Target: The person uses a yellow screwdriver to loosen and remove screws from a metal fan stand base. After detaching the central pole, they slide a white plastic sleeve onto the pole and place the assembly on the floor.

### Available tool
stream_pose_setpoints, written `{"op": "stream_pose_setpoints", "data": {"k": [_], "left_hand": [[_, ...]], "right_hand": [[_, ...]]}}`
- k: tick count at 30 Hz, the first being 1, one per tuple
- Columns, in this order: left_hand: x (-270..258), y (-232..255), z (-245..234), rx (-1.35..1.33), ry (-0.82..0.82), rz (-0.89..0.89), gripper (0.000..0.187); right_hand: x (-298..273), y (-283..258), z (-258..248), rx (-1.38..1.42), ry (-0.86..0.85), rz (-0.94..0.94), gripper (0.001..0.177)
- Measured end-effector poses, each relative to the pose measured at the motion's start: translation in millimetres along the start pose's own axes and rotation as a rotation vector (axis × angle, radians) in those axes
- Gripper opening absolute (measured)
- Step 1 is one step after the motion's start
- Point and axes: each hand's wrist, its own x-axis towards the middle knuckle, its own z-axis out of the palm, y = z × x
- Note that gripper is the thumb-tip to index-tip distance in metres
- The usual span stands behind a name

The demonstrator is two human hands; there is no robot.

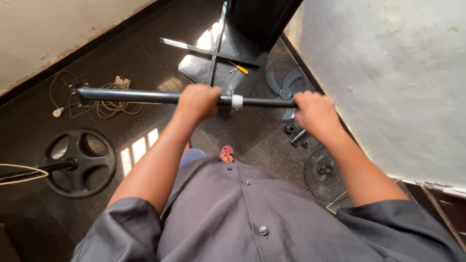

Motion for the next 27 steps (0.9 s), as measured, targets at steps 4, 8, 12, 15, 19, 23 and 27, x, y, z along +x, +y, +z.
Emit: {"op": "stream_pose_setpoints", "data": {"k": [4, 8, 12, 15, 19, 23, 27], "left_hand": [[-9, 21, 26, 0.094, 0.239, 0.102, 0.005], [-11, 24, 42, 0.109, 0.197, 0.137, 0.008], [-12, -10, 45, 0.031, 0.115, 0.133, 0.004], [-19, -37, 53, -0.061, -0.064, 0.123, 0.011], [-12, -72, 55, -0.143, -0.324, 0.004, 0.017], [-7, -102, 58, -0.219, -0.414, 0.034, 0.016], [-4, -130, 65, -0.198, -0.387, 0.115, 0.016]], "right_hand": [[21, -30, 17, 0.571, -0.103, -0.178, 0.050], [60, -65, 39, 0.666, -0.484, -0.100, 0.048], [72, -100, 54, 0.679, -0.365, -0.133, 0.046], [64, -147, 68, 0.465, -0.260, -0.053, 0.050], [76, -174, 72, 0.301, -0.070, -0.134, 0.051], [92, -188, 74, 0.172, -0.024, -0.203, 0.050], [104, -201, 80, 0.297, -0.038, -0.133, 0.042]]}}
